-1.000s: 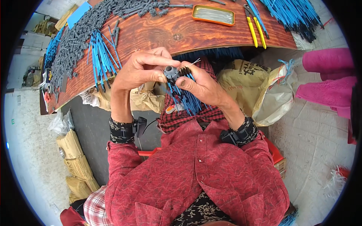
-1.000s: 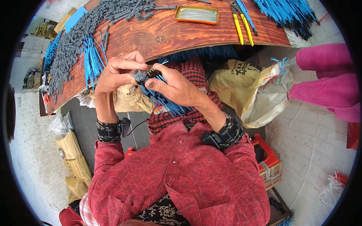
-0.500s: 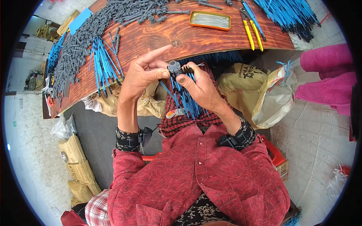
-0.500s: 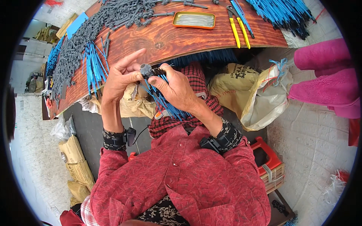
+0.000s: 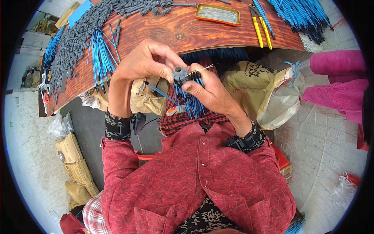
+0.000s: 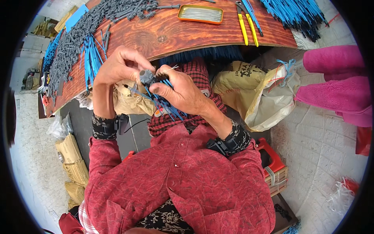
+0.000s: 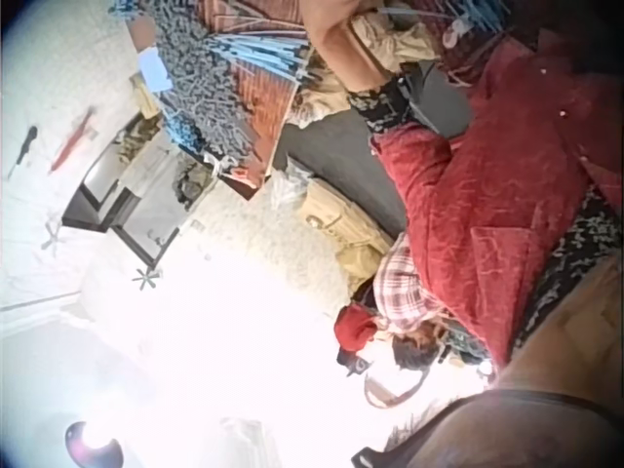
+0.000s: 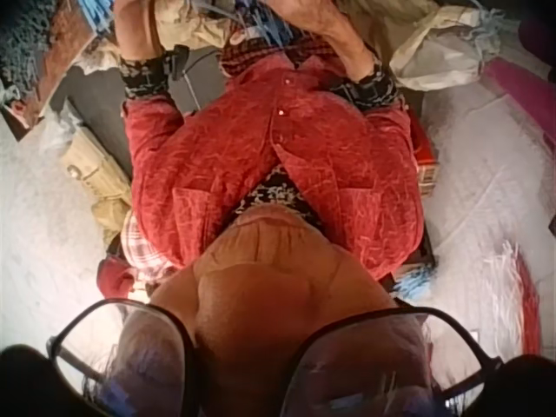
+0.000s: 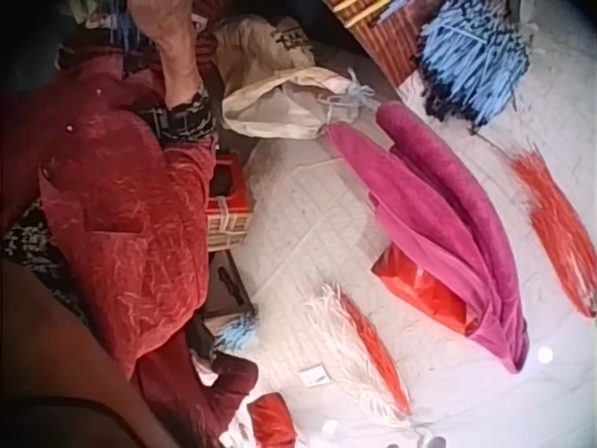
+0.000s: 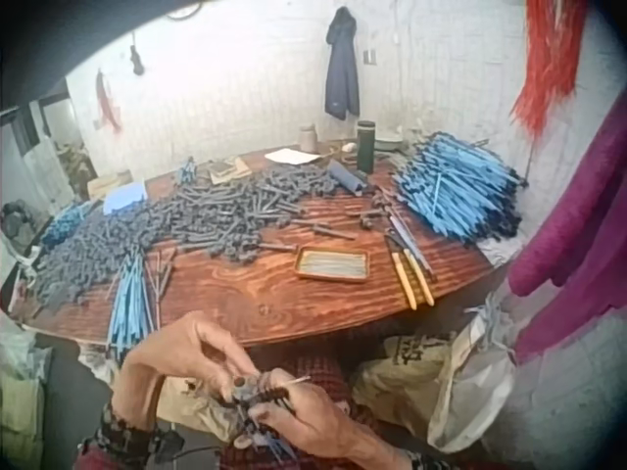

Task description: Assembling blue metal spokes into a central hub to create frames using pliers.

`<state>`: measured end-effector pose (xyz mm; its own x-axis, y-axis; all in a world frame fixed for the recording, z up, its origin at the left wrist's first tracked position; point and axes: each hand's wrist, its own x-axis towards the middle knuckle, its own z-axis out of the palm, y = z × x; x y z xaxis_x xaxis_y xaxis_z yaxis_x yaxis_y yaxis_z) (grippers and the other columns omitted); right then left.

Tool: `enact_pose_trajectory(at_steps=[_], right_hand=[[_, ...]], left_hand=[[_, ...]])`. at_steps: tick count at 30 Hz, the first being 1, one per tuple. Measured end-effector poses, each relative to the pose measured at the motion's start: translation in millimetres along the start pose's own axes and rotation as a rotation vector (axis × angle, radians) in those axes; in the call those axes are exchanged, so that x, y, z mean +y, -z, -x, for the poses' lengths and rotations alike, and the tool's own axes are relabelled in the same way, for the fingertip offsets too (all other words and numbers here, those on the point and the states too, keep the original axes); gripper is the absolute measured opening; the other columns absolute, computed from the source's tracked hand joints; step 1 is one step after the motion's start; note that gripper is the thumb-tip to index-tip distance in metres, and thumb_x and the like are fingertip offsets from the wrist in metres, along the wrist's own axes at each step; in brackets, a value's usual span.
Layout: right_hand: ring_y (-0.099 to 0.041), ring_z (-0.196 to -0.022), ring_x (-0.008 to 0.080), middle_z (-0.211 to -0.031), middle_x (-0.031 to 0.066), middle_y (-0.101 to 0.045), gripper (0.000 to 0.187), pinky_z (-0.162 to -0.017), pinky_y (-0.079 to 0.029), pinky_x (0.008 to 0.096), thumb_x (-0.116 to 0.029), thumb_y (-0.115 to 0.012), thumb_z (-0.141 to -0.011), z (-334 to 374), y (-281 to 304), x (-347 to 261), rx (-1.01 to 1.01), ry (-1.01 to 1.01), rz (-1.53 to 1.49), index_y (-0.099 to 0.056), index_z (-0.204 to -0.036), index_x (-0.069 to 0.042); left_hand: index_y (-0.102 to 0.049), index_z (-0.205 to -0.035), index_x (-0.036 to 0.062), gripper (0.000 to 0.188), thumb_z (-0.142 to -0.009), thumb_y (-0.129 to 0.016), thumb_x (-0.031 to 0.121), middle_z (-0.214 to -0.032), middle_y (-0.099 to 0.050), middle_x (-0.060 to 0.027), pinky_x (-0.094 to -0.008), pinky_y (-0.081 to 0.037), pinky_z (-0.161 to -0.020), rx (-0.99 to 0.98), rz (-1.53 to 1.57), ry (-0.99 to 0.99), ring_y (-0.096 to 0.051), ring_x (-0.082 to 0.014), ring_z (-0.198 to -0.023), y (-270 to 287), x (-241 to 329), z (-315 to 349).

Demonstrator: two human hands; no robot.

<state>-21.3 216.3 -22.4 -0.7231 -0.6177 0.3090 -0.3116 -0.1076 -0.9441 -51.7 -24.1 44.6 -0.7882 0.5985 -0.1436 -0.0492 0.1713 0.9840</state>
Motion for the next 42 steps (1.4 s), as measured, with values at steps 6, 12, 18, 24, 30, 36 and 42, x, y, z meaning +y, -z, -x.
enact_pose_trajectory(at_steps=[6,12,18,24,30,36,42], right_hand=[[-0.060,-0.084,0.0249,-0.089,0.0150,-0.058,0.049,-0.078,-0.048,0.0384,-0.046,-0.061,-0.100,4,-4,7,0.035,-0.017,-0.017,-0.052,-0.112,0.001],[-0.058,-0.081,0.0245,-0.089,0.0152,-0.059,0.050,-0.076,-0.048,0.0386,-0.048,-0.060,-0.101,-3,-2,9,0.008,-0.040,-0.023,-0.052,-0.111,0.001],[-0.058,-0.077,0.0234,-0.082,0.0145,-0.059,0.051,-0.073,-0.048,0.0392,-0.049,-0.060,-0.101,-8,-3,13,0.037,-0.029,-0.018,-0.052,-0.111,0.000],[-0.063,-0.076,0.0322,-0.082,0.0189,-0.061,0.052,-0.071,-0.048,0.0425,-0.050,-0.059,-0.101,-12,1,19,0.132,-0.051,0.017,-0.051,-0.109,0.000],[-0.065,-0.084,0.0423,-0.086,0.0227,-0.063,0.051,-0.072,-0.048,0.0475,-0.050,-0.058,-0.100,-10,-2,18,0.200,-0.103,0.113,-0.051,-0.107,0.000],[-0.065,-0.088,0.0457,-0.089,0.0238,-0.065,0.050,-0.073,-0.048,0.0505,-0.049,-0.058,-0.100,-10,-4,16,0.180,-0.094,0.155,-0.052,-0.108,0.000],[-0.067,-0.091,0.0450,-0.093,0.0242,-0.067,0.047,-0.074,-0.050,0.0505,-0.045,-0.061,-0.099,-15,0,19,0.090,-0.092,0.188,-0.051,-0.112,-0.001]], left_hand=[[-0.071,-0.115,0.0000,0.052,-0.068,-0.091,0.009,-0.080,-0.070,-0.0001,-0.0224,-0.052,-0.067,-0.066,0.091,0.057,-0.067,-0.0075,-0.072,1,-5,-11],[-0.067,-0.104,0.0037,0.038,-0.073,-0.089,0.008,-0.080,-0.068,0.0003,-0.0215,-0.052,-0.063,0.076,0.146,0.206,-0.066,-0.0072,-0.072,-1,-6,6],[-0.067,-0.100,0.0031,0.032,-0.074,-0.086,0.003,-0.082,-0.071,-0.0038,-0.0228,-0.057,-0.064,0.331,0.223,0.252,-0.069,-0.0103,-0.068,-15,2,18],[-0.055,-0.136,-0.0002,0.055,-0.085,-0.077,0.000,-0.091,-0.073,-0.0071,-0.0255,-0.060,-0.074,0.534,0.238,0.124,-0.071,-0.0130,-0.079,-41,-3,14],[-0.066,-0.130,0.0003,0.043,-0.089,-0.076,0.003,-0.102,-0.073,-0.0075,-0.0261,-0.058,-0.084,0.599,0.010,0.009,-0.070,-0.0120,-0.091,-57,0,14],[-0.074,-0.123,0.0069,0.037,-0.086,-0.079,0.008,-0.084,-0.065,0.0004,-0.0245,-0.050,-0.071,0.563,-0.372,0.015,-0.060,-0.0077,-0.077,-56,9,13],[-0.076,-0.119,0.0078,0.034,-0.085,-0.080,0.011,-0.079,-0.059,0.0020,-0.0259,-0.045,-0.068,0.549,-0.345,-0.009,-0.054,-0.0082,-0.076,-51,3,13]])
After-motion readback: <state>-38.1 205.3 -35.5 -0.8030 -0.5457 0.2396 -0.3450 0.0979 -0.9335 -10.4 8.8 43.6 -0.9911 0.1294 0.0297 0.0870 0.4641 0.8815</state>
